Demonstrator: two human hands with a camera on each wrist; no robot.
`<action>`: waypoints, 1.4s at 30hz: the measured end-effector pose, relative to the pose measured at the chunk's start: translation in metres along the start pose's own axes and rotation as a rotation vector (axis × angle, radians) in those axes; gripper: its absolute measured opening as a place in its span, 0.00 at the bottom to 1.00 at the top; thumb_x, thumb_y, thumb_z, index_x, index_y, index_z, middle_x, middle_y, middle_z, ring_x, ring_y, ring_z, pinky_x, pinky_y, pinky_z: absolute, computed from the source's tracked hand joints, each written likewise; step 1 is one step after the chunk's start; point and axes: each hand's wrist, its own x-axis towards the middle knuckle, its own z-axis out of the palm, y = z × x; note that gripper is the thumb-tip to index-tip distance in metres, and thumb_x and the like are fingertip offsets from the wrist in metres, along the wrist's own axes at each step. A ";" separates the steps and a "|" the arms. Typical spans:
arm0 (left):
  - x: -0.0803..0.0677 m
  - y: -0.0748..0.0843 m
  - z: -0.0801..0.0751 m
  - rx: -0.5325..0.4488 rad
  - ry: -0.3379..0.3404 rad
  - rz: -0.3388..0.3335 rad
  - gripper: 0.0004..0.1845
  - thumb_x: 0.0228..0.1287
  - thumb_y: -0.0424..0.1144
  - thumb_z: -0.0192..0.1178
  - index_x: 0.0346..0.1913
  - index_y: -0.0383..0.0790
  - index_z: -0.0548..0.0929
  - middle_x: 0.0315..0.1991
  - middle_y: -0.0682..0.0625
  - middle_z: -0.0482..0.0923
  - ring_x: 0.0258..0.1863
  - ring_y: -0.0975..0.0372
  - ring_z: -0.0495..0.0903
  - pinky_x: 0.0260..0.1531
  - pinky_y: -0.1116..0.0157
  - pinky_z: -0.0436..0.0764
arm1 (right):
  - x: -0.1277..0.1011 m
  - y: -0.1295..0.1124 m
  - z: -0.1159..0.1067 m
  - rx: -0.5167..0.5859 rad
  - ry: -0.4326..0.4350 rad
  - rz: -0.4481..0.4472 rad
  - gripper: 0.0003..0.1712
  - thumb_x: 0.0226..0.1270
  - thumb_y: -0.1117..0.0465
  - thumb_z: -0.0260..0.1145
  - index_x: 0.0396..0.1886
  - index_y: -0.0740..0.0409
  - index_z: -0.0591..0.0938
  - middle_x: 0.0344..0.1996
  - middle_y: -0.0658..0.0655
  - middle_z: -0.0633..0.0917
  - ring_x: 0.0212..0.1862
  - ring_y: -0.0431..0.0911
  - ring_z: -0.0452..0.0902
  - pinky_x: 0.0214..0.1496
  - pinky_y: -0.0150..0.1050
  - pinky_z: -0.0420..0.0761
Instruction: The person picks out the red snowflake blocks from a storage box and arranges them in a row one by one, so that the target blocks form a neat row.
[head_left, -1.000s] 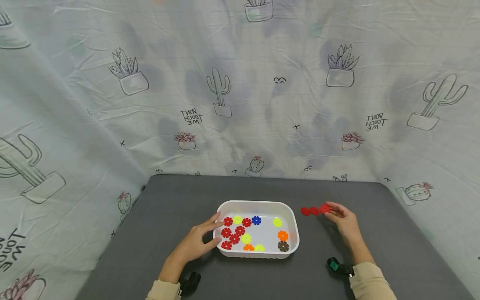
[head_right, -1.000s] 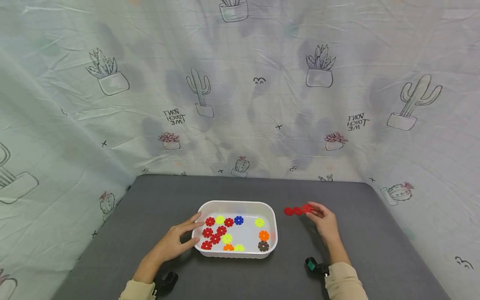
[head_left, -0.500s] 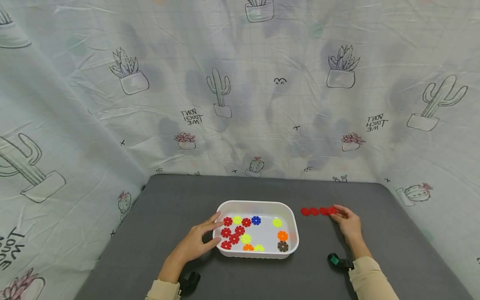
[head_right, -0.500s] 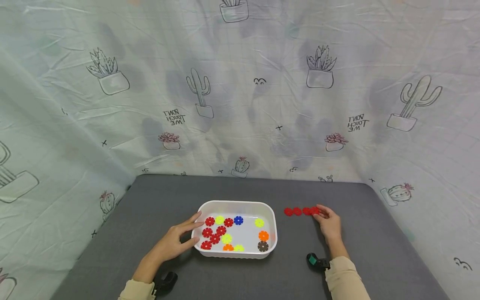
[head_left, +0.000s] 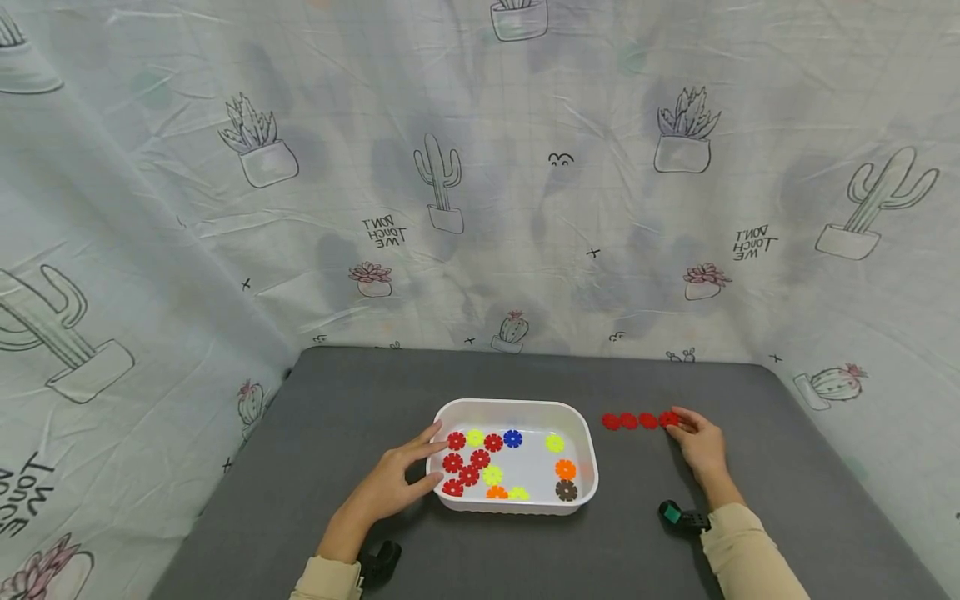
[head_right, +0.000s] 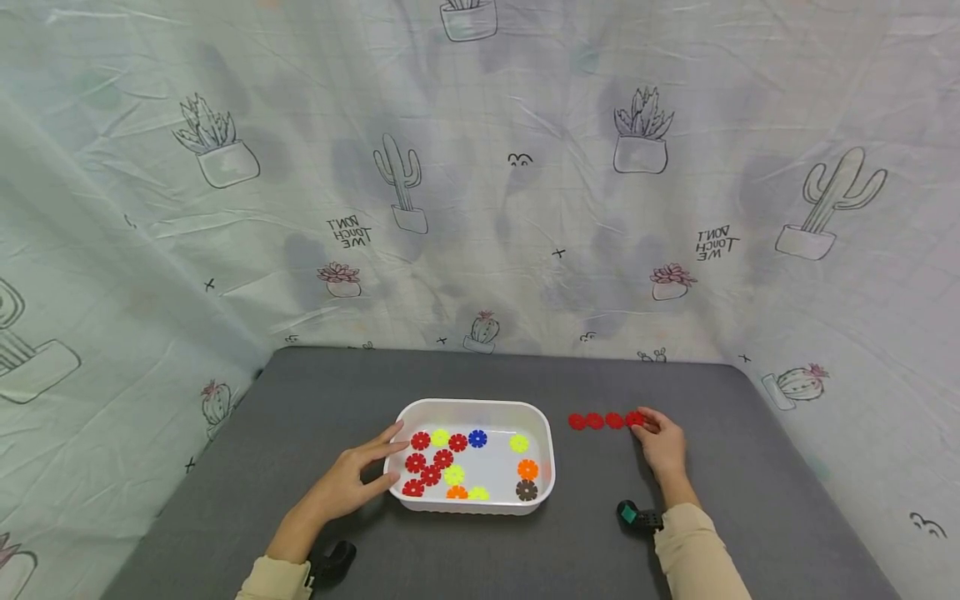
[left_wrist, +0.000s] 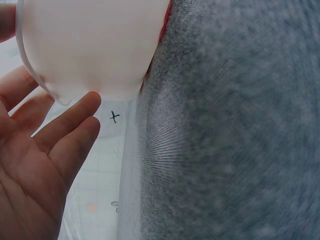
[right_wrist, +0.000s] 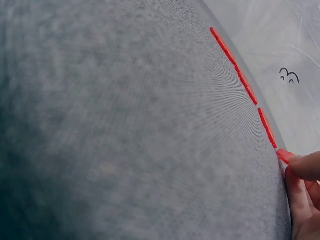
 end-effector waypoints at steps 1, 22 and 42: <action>0.000 0.000 0.000 0.001 0.000 0.000 0.27 0.61 0.47 0.62 0.62 0.42 0.76 0.72 0.50 0.60 0.69 0.52 0.64 0.60 0.43 0.68 | 0.000 0.000 0.000 -0.023 -0.002 -0.007 0.22 0.63 0.68 0.63 0.58 0.69 0.76 0.48 0.71 0.82 0.30 0.16 0.65 0.32 0.16 0.70; 0.002 -0.001 0.000 0.009 -0.012 0.013 0.27 0.62 0.47 0.61 0.63 0.42 0.75 0.72 0.51 0.59 0.69 0.52 0.63 0.60 0.43 0.68 | -0.005 0.000 -0.001 -0.006 0.049 -0.015 0.25 0.63 0.68 0.63 0.60 0.70 0.74 0.55 0.71 0.78 0.34 0.14 0.63 0.36 0.09 0.65; 0.001 -0.002 0.001 0.007 -0.002 0.013 0.26 0.62 0.48 0.61 0.62 0.42 0.76 0.72 0.50 0.60 0.68 0.52 0.64 0.59 0.43 0.68 | -0.027 -0.056 0.009 0.079 -0.186 -0.192 0.34 0.66 0.58 0.63 0.67 0.68 0.64 0.65 0.71 0.68 0.64 0.64 0.67 0.44 0.11 0.67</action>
